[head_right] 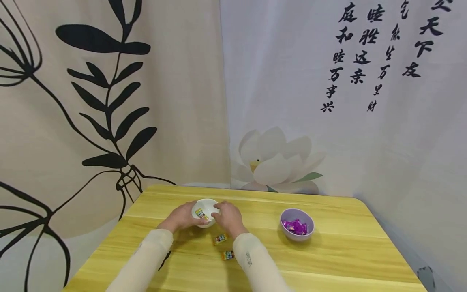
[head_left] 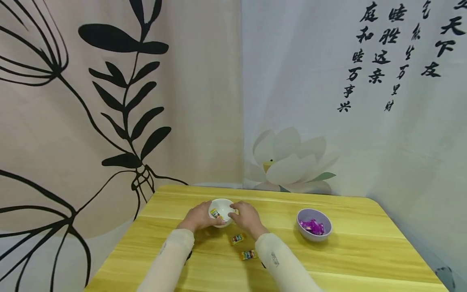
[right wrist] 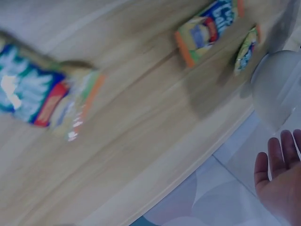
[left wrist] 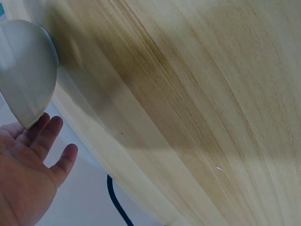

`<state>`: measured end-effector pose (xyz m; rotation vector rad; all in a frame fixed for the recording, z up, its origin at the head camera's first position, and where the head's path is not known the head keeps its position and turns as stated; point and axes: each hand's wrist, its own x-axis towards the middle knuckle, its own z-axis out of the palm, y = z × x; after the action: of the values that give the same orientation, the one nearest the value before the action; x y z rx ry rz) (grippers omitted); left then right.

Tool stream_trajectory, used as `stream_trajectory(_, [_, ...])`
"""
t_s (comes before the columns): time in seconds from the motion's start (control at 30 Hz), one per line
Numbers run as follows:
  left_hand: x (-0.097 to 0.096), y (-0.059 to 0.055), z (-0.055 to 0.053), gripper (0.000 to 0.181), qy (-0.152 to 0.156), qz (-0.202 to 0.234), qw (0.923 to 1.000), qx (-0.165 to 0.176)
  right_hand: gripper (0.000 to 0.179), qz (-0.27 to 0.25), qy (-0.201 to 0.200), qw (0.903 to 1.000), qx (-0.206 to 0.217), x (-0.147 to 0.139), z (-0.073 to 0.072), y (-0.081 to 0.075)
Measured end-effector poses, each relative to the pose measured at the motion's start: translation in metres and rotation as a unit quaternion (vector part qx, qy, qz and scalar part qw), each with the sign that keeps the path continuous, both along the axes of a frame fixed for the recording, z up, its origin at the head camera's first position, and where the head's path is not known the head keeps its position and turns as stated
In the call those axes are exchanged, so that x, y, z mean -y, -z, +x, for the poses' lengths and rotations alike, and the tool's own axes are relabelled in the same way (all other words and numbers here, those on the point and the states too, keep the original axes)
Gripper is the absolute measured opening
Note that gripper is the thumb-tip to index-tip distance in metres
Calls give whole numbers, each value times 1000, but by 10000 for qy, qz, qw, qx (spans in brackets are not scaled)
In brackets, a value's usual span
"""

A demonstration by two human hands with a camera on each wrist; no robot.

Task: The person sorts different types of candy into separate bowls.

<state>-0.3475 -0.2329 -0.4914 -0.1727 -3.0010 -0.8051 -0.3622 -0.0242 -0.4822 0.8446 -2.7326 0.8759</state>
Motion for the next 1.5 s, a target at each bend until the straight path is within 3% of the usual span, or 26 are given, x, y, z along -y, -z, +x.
stream_trajectory(0.37, [3, -7, 3, 97, -171, 77, 9998, 84, 34, 119, -18, 9999, -108, -21, -3, -2])
stream_trajectory(0.63, [4, -7, 1, 98, -176, 78, 9997, 120, 33, -45, -90, 9999, 67, -44, 6, -4])
stream_trajectory(0.87, [6, -4, -1, 101, -197, 35, 9997, 134, 35, -34, -118, 9999, 104, -68, 16, 7])
stream_trajectory(1.3, [0, -7, 2, 100, -92, -61, 9999, 92, 36, -201, 122, 9994, 270, -130, 62, 33])
stream_trajectory(1.5, [-1, -4, -1, 102, -74, -63, 9999, 121, 42, 100, 451, 9989, 110, -155, 89, 46])
